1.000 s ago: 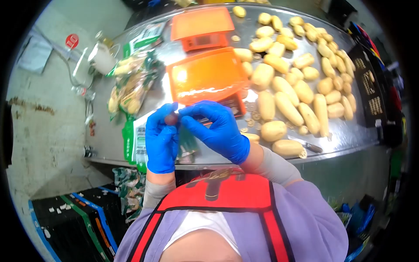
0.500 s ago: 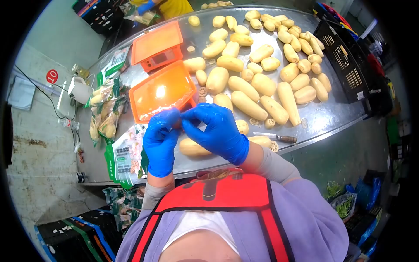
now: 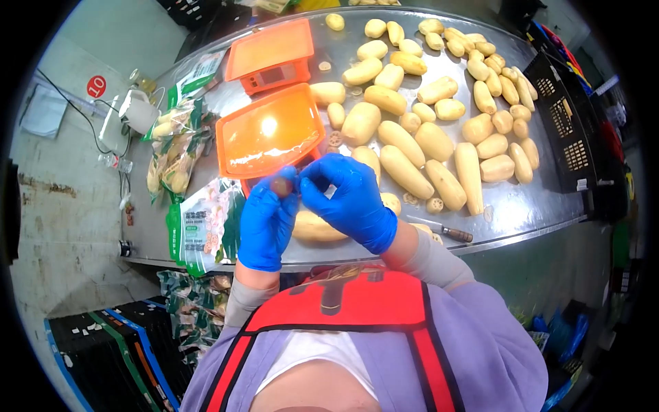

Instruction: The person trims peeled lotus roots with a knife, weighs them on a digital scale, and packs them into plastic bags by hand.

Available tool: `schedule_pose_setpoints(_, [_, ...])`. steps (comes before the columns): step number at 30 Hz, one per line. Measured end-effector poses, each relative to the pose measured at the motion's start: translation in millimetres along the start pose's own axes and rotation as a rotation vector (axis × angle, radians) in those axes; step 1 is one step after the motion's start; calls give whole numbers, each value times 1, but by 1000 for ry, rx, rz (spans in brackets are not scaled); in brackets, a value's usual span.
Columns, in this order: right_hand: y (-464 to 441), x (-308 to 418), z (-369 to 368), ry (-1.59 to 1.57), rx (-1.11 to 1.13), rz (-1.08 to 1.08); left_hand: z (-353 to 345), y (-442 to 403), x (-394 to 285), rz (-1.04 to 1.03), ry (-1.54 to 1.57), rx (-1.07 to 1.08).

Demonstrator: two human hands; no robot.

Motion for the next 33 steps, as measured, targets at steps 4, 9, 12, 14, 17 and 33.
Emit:
schedule_pose_setpoints(4, [0,-1,-1,-50,-25,4,0,-2,0,-8,-62,-40])
schedule_pose_setpoints(9, [-1,3,0,-28,-19,34,6,-3,-17,-243,-252,-137])
schedule_pose_setpoints(12, [-1,2,0,-18,-13,37,6,-3,-18,-239,-312,-133])
schedule_pose_setpoints(14, [-1,2,0,-8,-12,38,5,-2,-19,-244,-337,-129])
schedule_pose_setpoints(17, [-1,7,-2,54,-17,82,4,0,-22,-244,-409,-156])
schedule_pose_setpoints(33, [7,-21,-17,-146,26,-183,6,-5,-9,-139,-169,-122])
Point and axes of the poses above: each hand's wrist, its own y-axis away from the middle knuckle, its own z-axis out of the back of the hand, x = y × z, the point moved 10 cm from there along -y, towards the middle knuckle
